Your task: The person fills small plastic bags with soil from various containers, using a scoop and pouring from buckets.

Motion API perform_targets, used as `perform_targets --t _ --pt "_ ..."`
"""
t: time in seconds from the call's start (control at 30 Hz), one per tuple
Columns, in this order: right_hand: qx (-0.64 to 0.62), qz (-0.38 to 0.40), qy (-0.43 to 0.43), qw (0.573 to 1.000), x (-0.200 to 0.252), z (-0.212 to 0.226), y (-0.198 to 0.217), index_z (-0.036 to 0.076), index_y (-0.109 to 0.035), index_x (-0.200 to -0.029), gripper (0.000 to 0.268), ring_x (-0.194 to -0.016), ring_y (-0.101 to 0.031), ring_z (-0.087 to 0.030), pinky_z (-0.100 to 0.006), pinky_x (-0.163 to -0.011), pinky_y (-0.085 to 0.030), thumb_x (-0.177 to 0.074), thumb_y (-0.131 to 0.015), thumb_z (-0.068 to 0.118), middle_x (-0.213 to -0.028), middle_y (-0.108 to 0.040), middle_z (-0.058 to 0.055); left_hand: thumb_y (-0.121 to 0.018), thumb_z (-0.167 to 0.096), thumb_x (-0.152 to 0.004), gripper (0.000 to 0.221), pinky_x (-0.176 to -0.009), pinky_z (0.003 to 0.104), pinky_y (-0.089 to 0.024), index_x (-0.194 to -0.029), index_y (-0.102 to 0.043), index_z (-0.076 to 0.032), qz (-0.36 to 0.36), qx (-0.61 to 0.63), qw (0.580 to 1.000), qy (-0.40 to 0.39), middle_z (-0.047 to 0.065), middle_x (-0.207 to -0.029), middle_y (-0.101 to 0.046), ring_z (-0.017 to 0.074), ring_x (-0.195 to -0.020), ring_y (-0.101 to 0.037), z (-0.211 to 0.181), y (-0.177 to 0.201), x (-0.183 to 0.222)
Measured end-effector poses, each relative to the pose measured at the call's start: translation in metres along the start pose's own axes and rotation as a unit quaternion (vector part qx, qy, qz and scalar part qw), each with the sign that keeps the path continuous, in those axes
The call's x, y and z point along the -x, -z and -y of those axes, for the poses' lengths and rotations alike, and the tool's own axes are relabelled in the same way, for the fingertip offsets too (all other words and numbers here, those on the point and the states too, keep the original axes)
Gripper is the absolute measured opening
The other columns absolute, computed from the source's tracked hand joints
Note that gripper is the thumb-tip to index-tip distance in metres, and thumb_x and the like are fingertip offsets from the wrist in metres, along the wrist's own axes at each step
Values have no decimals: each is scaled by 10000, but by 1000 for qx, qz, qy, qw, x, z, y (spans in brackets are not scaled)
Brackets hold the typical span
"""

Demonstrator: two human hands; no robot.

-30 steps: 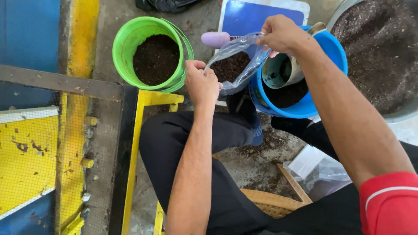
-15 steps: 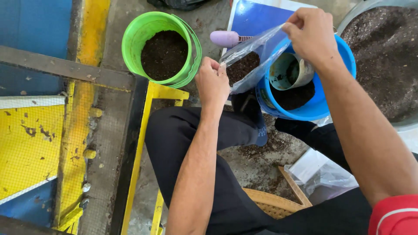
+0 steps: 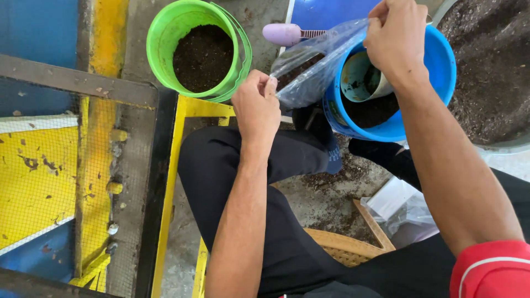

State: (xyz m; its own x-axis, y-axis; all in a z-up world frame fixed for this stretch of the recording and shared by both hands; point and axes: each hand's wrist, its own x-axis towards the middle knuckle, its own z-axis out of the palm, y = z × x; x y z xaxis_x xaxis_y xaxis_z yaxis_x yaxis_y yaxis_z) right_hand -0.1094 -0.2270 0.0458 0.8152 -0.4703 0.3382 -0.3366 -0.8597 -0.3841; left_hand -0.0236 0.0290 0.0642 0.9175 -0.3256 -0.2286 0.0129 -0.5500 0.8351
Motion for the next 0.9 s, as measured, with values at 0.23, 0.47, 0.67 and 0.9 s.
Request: perform_targets --t 0.23,0.47,0.67,0.9 --pt "-548 110 -392 730 0 -28 -24 -20 -651 -1072 92 -883 -774 -225 -417 -872 -679 -1030 -586 30 -957 -752 -137 -558 -89 -1029 147 -837 410 -589 -1007 -695 -40 90 480 843 224 72 -925 -734 213 -854 -713 56 -24 -27" --pt "-714 143 -542 420 24 -63 -77 -27 -623 -1149 127 -838 -647 -142 -360 -901 -636 -1098 -553 67 -905 -662 -56 -491 -84 -1037 173 -1025 514 -550 -957 -627 -14 117 640 681 336 120 -928 -696 273 -908 -690 96 -33 -49" --pt "-786 290 -446 315 14 -63 -55 -14 -613 -1094 200 -733 -528 -164 -332 -752 -491 -1150 -480 125 -824 -535 -31 -411 -106 -881 217 -857 497 -539 -692 -513 -72 147 639 664 359 86 -673 -562 245 -685 -584 95 -36 -47" --pt "-729 285 -483 393 -8 -47 -43 113 -415 -748 162 -766 -481 -185 -419 -877 -499 -884 -482 170 -801 -498 -54 -517 -193 -826 211 -600 405 -431 -632 -440 -161 185 531 765 313 -20 -550 -433 186 -540 -464 71 -39 -47"
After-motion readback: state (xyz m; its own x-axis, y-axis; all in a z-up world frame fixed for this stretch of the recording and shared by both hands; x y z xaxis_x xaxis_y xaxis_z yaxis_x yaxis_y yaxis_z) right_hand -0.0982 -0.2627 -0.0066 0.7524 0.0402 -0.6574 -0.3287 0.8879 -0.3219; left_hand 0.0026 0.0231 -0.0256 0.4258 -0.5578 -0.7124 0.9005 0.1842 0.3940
